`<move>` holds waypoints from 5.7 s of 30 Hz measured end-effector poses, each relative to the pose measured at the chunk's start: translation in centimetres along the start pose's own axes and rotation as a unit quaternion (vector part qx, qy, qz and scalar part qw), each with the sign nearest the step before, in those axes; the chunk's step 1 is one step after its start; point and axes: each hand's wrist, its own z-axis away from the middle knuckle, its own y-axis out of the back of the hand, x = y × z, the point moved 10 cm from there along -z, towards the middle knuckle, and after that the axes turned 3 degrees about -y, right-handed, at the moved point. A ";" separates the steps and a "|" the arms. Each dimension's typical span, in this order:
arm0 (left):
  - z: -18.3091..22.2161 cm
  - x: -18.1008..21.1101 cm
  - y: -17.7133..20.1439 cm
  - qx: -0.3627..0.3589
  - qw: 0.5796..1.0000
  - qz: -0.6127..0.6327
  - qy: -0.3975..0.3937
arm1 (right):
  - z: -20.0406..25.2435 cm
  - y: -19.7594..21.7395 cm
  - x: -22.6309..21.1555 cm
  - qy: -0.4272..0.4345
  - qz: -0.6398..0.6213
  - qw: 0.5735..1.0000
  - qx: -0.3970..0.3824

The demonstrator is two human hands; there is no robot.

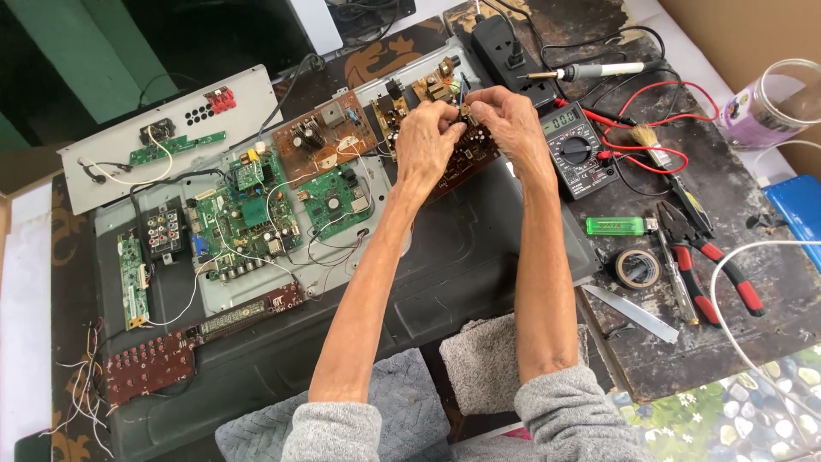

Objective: Connecting internal wiring and ribbon cables to circuit boards during a television repair

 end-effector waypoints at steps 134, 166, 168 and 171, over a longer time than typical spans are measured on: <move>19.3 1.8 28.9 0.395 0.856 0.327 -0.064 | -2.2 -0.7 3.6 0.001 0.329 0.942 0.069; 19.3 2.7 28.7 0.388 0.861 0.323 -0.057 | -2.5 -0.7 4.1 -0.009 0.328 0.943 0.062; 19.2 2.6 28.6 0.386 0.862 0.323 -0.053 | -2.6 -0.7 4.1 -0.010 0.327 0.943 0.065; 19.3 2.4 28.5 0.394 0.859 0.324 -0.050 | -2.3 -0.7 3.7 -0.011 0.326 0.943 0.064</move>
